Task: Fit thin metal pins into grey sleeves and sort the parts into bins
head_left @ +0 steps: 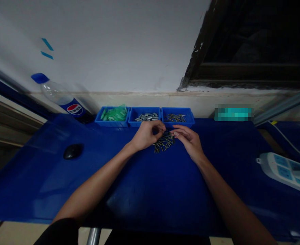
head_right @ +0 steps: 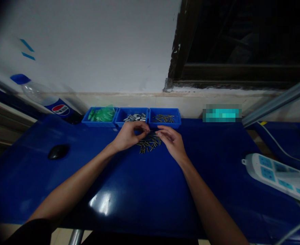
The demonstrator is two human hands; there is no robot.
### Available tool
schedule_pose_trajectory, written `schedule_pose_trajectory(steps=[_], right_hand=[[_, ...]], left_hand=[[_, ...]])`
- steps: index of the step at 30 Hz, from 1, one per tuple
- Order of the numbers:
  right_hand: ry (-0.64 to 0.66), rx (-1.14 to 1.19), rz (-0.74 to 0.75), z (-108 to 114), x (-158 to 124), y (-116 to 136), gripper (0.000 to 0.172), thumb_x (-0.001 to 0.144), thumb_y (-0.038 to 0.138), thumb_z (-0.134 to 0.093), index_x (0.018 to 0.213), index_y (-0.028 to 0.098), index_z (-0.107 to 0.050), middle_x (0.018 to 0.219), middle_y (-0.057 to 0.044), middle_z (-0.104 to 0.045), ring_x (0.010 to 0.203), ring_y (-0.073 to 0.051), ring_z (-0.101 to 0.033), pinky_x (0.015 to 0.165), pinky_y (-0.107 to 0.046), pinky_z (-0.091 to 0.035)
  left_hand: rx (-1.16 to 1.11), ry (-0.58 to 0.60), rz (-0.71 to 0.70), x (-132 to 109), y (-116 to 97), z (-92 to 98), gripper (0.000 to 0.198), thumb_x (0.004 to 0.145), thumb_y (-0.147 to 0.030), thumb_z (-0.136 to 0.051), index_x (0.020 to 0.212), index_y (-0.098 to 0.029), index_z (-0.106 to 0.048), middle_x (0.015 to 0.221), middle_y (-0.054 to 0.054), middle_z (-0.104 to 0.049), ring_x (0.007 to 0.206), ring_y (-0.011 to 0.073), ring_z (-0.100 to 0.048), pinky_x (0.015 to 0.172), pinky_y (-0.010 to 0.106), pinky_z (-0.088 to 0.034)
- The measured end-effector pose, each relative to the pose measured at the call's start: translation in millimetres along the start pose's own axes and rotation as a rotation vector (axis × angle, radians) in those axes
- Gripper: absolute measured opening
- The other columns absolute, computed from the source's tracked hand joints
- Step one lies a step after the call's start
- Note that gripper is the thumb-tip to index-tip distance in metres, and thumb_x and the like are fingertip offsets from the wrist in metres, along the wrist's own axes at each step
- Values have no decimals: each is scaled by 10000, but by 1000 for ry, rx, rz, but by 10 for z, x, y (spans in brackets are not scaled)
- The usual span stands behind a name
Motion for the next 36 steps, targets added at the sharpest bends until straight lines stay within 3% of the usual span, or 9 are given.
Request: schedule_pose_trajectory(steps=[7, 13, 19, 26, 31, 36], right_hand=[[69, 92, -93, -54, -29, -16, 287, 801, 430, -884, 1025, 257, -835, 952, -66, -857, 892, -266, -820, 897, -460, -645], [50, 171, -136, -63, -26, -2, 303, 779, 389, -906, 1033, 241, -834, 940, -71, -854, 872, -256, -817, 899, -454, -642], [43, 190, -164, -65, -11, -28, 264, 753, 383, -918, 957, 229, -852, 914, -78, -853, 856, -257, -811, 894, -455, -639], [43, 183, -165, -44, 0, -79, 311, 748, 430, -911, 971, 220, -857, 900, -88, -848, 823, -247, -794, 846, -440, -634], [19, 174, -159, -42, 33, -101, 335, 710, 469, -929, 918, 219, -847, 868, -79, -841, 795, -241, -785, 825, -418, -623], [7, 207, -148, -59, 51, -113, 379, 679, 465, -947, 944, 211, -849, 873, -81, -846, 799, -243, -785, 847, -422, -619]], left_hand=[[-239, 43, 145, 4, -16, -20, 92, 891, -231, -740, 927, -148, -727, 915, 83, -814, 857, 184, -784, 830, 333, -632], [-297, 140, 159, -7, -23, -28, 81, 911, -211, -721, 962, -151, -703, 934, 94, -827, 891, 203, -807, 831, 343, -636], [-290, 162, 137, -30, 12, -73, 61, 925, -186, -705, 972, -149, -692, 948, 99, -833, 904, 199, -812, 854, 340, -634], [-124, 125, 72, -57, -40, -137, 81, 931, -120, -660, 992, -172, -649, 951, 53, -831, 920, 190, -810, 841, 308, -613], [210, 171, -58, -68, -72, -155, 164, 946, -74, -624, 1058, -191, -649, 1014, 47, -813, 979, 202, -788, 843, 292, -565], [550, 194, -186, -106, -70, -163, 146, 1063, -174, -530, 1081, -163, -674, 890, 62, -772, 794, 197, -739, 697, 291, -510]])
Point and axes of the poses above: each hand's wrist, its own x-axis towards the middle knuckle, its own z-axis out of the back of the hand, y = z × x, the point moved 1 cm from there along x, towards the middle knuckle
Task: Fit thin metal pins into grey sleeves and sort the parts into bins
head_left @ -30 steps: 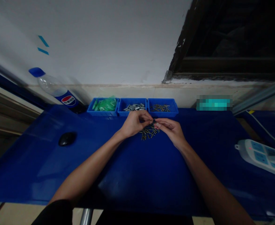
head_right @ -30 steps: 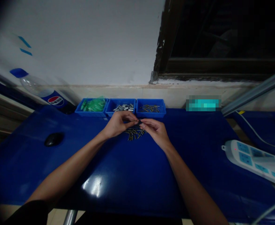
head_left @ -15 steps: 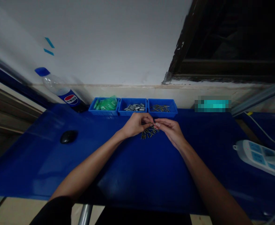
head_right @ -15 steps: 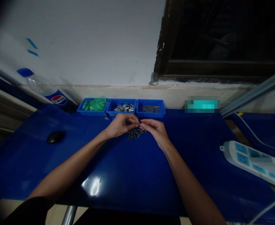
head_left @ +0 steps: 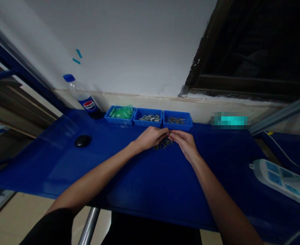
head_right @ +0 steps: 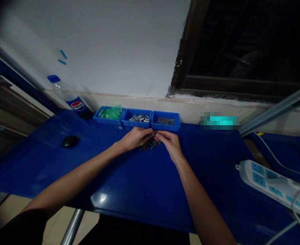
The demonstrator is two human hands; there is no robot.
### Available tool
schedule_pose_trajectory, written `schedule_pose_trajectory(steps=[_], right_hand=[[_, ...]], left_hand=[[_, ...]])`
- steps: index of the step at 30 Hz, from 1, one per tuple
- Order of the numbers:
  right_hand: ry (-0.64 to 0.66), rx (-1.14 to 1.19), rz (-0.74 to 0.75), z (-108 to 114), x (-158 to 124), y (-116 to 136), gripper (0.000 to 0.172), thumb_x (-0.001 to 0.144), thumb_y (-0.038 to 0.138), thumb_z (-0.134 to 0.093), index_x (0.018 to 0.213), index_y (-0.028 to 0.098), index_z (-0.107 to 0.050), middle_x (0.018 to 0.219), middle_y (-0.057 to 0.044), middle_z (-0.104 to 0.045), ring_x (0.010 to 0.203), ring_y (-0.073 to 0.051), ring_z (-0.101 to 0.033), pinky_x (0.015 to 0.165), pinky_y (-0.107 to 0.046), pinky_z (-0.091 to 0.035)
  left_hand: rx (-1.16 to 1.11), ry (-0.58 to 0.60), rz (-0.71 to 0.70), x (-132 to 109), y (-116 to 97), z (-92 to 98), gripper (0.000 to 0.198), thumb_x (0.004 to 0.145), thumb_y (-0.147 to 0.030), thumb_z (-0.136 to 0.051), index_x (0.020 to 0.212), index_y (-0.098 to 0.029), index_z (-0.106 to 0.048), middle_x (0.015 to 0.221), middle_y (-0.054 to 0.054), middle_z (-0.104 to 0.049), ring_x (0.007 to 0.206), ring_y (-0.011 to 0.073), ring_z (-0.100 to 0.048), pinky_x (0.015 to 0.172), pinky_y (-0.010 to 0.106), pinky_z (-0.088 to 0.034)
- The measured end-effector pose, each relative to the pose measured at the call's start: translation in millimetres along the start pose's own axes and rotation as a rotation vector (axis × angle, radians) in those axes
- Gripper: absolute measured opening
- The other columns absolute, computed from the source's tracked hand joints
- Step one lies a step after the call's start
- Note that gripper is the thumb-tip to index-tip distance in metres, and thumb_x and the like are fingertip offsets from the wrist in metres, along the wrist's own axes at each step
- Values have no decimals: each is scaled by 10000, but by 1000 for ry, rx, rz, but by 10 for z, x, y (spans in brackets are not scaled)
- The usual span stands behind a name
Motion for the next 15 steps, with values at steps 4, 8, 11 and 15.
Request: schedule_pose_trajectory(steps=[4, 8, 11, 15], right_hand=[[-23, 13, 27, 1, 10, -7, 337, 685, 449, -945, 904, 212, -848, 840, -73, -841, 796, -245, -789, 870, -431, -625], [-114, -4, 145, 29, 42, 6, 343, 745, 433, -909, 996, 209, -842, 969, -94, -856, 929, -277, -812, 977, -477, -610], [-145, -18, 210, 48, 69, 11, 425, 780, 427, -880, 1135, 201, -819, 1186, -139, -829, 1079, -311, -799, 1062, -519, -575], [-150, -28, 227, 50, 88, -3, 525, 770, 442, -877, 1233, 208, -795, 1330, -158, -774, 1139, -337, -783, 1095, -547, -554]], left_hand=[[214, -10, -123, -28, -1, 26, 223, 1113, -215, -451, 1115, -148, -663, 1059, 113, -778, 909, 216, -724, 798, 334, -535], [470, -75, -250, -50, 117, 114, 259, 1117, -198, -414, 1151, -170, -669, 1288, 160, -723, 1145, 252, -667, 974, 396, -506], [626, -42, -374, -56, 265, 152, 273, 1095, -147, -424, 1169, -210, -680, 1246, 132, -726, 1119, 238, -644, 977, 398, -475], [683, 45, -528, 3, 397, 120, 192, 1073, -220, -519, 1164, -220, -688, 1138, 107, -720, 1049, 229, -622, 926, 378, -448]])
Point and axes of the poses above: each hand's wrist, its own x-axis towards the middle knuckle, its own z-axis out of the back of the hand, y = z × x, the point moved 1 cm from there along x, towards the middle knuckle
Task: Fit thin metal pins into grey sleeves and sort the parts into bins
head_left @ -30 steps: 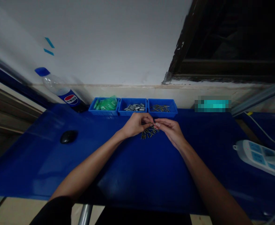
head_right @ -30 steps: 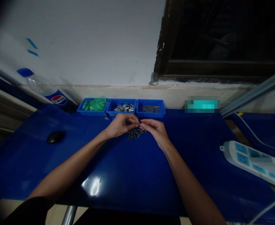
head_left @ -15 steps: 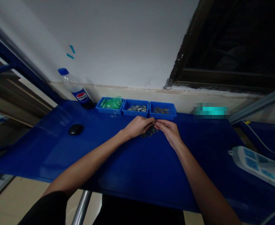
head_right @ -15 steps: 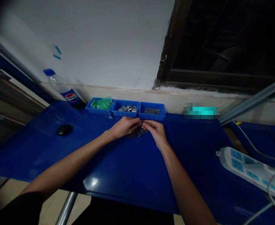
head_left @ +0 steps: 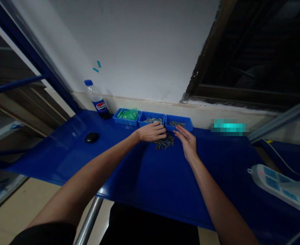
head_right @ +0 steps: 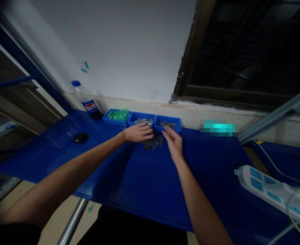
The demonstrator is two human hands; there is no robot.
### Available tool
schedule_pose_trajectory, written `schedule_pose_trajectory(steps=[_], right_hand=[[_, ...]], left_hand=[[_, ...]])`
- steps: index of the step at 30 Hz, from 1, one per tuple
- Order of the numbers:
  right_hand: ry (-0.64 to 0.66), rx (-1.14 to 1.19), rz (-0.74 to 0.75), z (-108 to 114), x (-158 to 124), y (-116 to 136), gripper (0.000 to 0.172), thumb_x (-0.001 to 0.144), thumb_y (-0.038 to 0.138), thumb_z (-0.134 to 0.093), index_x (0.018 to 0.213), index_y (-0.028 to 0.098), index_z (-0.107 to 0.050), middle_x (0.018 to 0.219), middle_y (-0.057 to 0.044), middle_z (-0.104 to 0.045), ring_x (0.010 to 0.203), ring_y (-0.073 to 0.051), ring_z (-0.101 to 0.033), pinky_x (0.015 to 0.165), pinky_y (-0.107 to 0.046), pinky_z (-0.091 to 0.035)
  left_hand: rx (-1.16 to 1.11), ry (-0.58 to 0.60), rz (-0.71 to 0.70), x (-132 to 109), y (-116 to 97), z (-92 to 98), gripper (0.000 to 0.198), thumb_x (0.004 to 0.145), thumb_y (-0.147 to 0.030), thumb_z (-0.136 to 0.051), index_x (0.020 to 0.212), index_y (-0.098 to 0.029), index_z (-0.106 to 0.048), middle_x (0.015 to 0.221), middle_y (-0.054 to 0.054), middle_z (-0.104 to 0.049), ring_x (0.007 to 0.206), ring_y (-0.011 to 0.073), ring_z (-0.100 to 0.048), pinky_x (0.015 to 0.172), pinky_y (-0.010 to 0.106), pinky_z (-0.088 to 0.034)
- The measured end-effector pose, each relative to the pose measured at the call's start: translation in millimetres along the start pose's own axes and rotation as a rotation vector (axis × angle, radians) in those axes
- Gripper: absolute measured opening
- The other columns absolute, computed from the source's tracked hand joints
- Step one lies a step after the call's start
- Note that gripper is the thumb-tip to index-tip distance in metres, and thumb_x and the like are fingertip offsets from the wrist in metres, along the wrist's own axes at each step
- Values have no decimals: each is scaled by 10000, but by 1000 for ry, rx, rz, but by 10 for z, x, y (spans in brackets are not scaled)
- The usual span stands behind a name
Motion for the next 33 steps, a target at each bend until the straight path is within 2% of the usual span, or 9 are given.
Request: schedule_pose_trajectory(steps=[2, 5, 10, 16, 21, 25, 28, 31, 33], right_hand=[[16, -23, 11, -4, 3, -14, 539, 781, 461, -864, 1254, 212, -791, 1358, -159, -760, 1156, -344, -776, 1097, -554, -552], [42, -61, 25, -1, 12, -37, 568, 792, 479, -846, 1294, 224, -776, 1399, -155, -738, 1173, -346, -765, 1065, -544, -573], [48, -86, 11, 30, 27, -44, 656, 766, 470, -853, 1367, 235, -736, 1470, -153, -691, 1125, -326, -773, 955, -490, -627], [22, -87, 23, 56, 31, 1, 662, 764, 431, -841, 1383, 225, -728, 1491, -168, -673, 1072, -307, -780, 879, -453, -636], [38, -146, 58, 81, 73, -26, 663, 789, 408, -805, 1425, 250, -704, 1510, -169, -657, 950, -261, -781, 756, -394, -635], [63, -197, 56, 98, 113, -84, 705, 797, 384, -772, 1484, 276, -654, 1562, -152, -614, 884, -225, -760, 660, -345, -621], [87, -238, 74, 105, 104, -101, 692, 818, 355, -748, 1498, 302, -636, 1579, -120, -603, 913, -219, -754, 673, -337, -627], [92, -270, 106, 111, 64, -86, 619, 859, 333, -716, 1474, 307, -655, 1531, -100, -650, 918, -215, -758, 712, -345, -627], [92, -279, 119, 110, 36, -69, 574, 874, 324, -710, 1447, 290, -675, 1501, -105, -674, 919, -217, -761, 728, -352, -621]], left_hand=[[15, -9, -27, 51, 38, -29, 181, 1062, -278, -552, 1163, -208, -685, 1103, 110, -706, 1037, 240, -606, 934, 389, -429], [66, 22, -8, 151, 112, -21, 225, 1083, -308, -498, 1200, -206, -661, 1131, 118, -682, 1069, 254, -581, 959, 407, -393], [147, 99, 103, 226, 201, 8, 274, 1095, -273, -434, 1312, -218, -593, 1239, 139, -641, 1147, 284, -532, 1011, 456, -342], [116, 110, 284, 186, 112, -51, 292, 1091, -250, -422, 1327, -179, -577, 1263, 170, -621, 1163, 305, -518, 1009, 472, -339], [105, 70, 335, 240, 86, -52, 292, 1087, -253, -423, 1308, -167, -594, 1268, 178, -621, 1146, 309, -532, 994, 474, -360], [22, 84, 319, 188, 0, -66, 252, 1053, -235, -474, 1200, -143, -658, 1182, 174, -659, 1089, 303, -573, 940, 438, -415], [-107, 86, 330, 78, -111, -43, 260, 1056, -238, -457, 1096, -130, -691, 1058, 150, -690, 974, 266, -605, 895, 400, -461], [-219, 51, 506, -37, -164, 27, 262, 1044, -243, -469, 1114, -129, -694, 1039, 133, -697, 971, 256, -638, 897, 387, -496], [-307, 107, 590, -85, -165, 70, 219, 991, -247, -544, 1100, -145, -705, 1055, 124, -704, 964, 260, -667, 851, 377, -517]])
Point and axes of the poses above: each hand's wrist, its own x-axis towards the middle knuckle, its own z-axis out of the back of the hand, y = z × x, the point moved 1 cm from there along x, towards the middle knuckle
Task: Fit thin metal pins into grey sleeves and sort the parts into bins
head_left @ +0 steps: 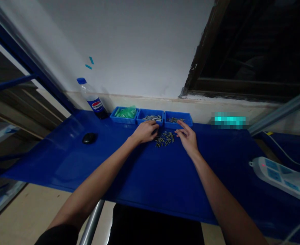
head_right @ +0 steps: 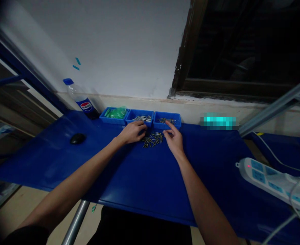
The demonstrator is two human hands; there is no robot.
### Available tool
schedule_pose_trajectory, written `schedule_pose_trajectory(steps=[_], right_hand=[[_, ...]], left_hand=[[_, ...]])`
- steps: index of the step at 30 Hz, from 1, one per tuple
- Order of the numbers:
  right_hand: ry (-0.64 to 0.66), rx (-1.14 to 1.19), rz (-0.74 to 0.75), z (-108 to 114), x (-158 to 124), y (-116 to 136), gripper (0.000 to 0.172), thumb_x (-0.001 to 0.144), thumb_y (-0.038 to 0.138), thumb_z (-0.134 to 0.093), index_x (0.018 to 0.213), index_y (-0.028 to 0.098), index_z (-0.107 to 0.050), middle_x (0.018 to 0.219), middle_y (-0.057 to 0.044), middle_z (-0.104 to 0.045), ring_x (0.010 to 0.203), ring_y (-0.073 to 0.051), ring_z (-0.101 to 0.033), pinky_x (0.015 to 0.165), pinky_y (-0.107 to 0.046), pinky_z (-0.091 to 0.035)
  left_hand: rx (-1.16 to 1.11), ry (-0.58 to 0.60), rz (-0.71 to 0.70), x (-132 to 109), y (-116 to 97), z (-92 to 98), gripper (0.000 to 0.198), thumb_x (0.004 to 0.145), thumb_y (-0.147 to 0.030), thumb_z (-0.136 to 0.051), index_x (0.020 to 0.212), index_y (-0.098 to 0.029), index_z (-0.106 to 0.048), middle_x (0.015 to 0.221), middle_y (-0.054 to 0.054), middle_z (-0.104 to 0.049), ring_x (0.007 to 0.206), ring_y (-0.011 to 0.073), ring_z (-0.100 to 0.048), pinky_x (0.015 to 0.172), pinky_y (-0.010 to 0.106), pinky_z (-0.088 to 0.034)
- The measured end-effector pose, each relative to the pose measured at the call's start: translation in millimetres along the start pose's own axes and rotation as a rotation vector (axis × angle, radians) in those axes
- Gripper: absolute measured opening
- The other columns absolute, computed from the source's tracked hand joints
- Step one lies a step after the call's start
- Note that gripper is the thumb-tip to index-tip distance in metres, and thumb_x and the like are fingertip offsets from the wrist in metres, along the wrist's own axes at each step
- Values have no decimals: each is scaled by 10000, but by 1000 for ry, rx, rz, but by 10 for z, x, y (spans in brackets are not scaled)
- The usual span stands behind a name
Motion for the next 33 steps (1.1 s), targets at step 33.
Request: schedule_pose_trajectory(steps=[33], right_hand=[[63, 258, -170, -156, -152, 176, 300, 773, 454, -910, 944, 229, -812, 874, -62, -837, 785, -242, -802, 720, -353, -618]], left_hand=[[-1083, 72, 93, 398, -49, 261, 210, 803, -213, -736, 986, -117, -773, 872, 71, -767, 792, 148, -719, 752, 277, -606]])
Point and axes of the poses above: each hand's wrist, its own x-axis towards the middle knuckle, its own z-axis out of the back of the hand, y = z × x, the point moved 1 cm from there along x, towards the middle knuckle
